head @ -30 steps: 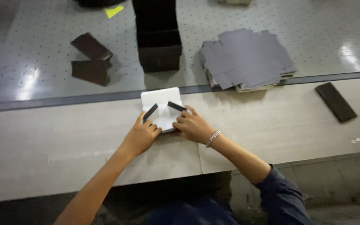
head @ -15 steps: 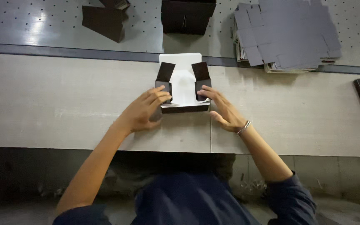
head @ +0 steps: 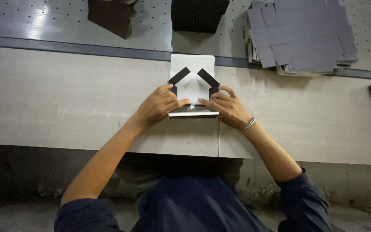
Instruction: The person folds flat white cardboard sheets into small rectangular boxes by hand. They fold the side flaps inward, tuck the top flaps to close the box, and place the finished boxes into a larger black container on the table.
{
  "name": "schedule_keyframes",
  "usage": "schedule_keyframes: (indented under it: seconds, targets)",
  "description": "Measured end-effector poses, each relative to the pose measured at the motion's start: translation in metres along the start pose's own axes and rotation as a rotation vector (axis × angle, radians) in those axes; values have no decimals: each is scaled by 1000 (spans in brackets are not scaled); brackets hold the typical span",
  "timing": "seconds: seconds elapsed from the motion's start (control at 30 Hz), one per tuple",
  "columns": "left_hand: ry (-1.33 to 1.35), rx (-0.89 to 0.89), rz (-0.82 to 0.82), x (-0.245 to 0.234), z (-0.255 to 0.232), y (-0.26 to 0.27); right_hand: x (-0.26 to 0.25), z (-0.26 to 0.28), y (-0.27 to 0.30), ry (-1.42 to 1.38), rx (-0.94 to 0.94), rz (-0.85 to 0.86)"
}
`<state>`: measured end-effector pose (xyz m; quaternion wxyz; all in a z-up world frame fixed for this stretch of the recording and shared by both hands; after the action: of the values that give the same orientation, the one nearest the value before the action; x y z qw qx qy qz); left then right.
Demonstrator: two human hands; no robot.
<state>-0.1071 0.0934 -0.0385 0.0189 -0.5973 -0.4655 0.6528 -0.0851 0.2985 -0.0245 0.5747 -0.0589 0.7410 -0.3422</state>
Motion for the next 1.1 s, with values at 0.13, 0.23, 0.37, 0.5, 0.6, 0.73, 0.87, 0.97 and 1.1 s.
schedule_keyframes:
  seconds: [0.13,0.23,0.37,0.5,0.6,0.73,0.87,0.97,1.1]
  targets:
    - [85,-53,-4,2,-3,4,-20,4,-22,-66,-10,-26]
    - [104,-66,-22,0,-3,4,-18,2,-25,-132,-20,-51]
    - [123,-77,-14,-5,-5,2,-10,-12,-25,-313,80,76]
    - [133,-98,-31,-4,-9,3,-15,-19,-42,-344,196,178]
    - [133,-110,-23,-10,-9,-3,-13,-15,-49,-323,230,146]
    - [134,-123,-28,-12,-9,-4,-10,-10,-47,-333,233,127]
    - [105,-119,-31,-9,-8,-2,-5,-6,-40,-228,162,53]
    - [103,-113,-32,-9,-9,-1,-5,-4,-36,-218,140,-14]
    - [81,-112,-26,-9,-8,-2,-2,-3,-31,-211,144,-58]
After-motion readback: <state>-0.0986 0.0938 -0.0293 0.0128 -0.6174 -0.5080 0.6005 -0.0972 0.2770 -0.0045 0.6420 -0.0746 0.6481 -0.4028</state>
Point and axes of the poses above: each hand's wrist, its own y-axis away from the middle knuckle, its own x-axis out of the palm, z = x × y, the point moved 7 cm from there along -y, towards the middle knuckle, and after that the axes turned 11 degrees about -x, right-handed, at the moved point
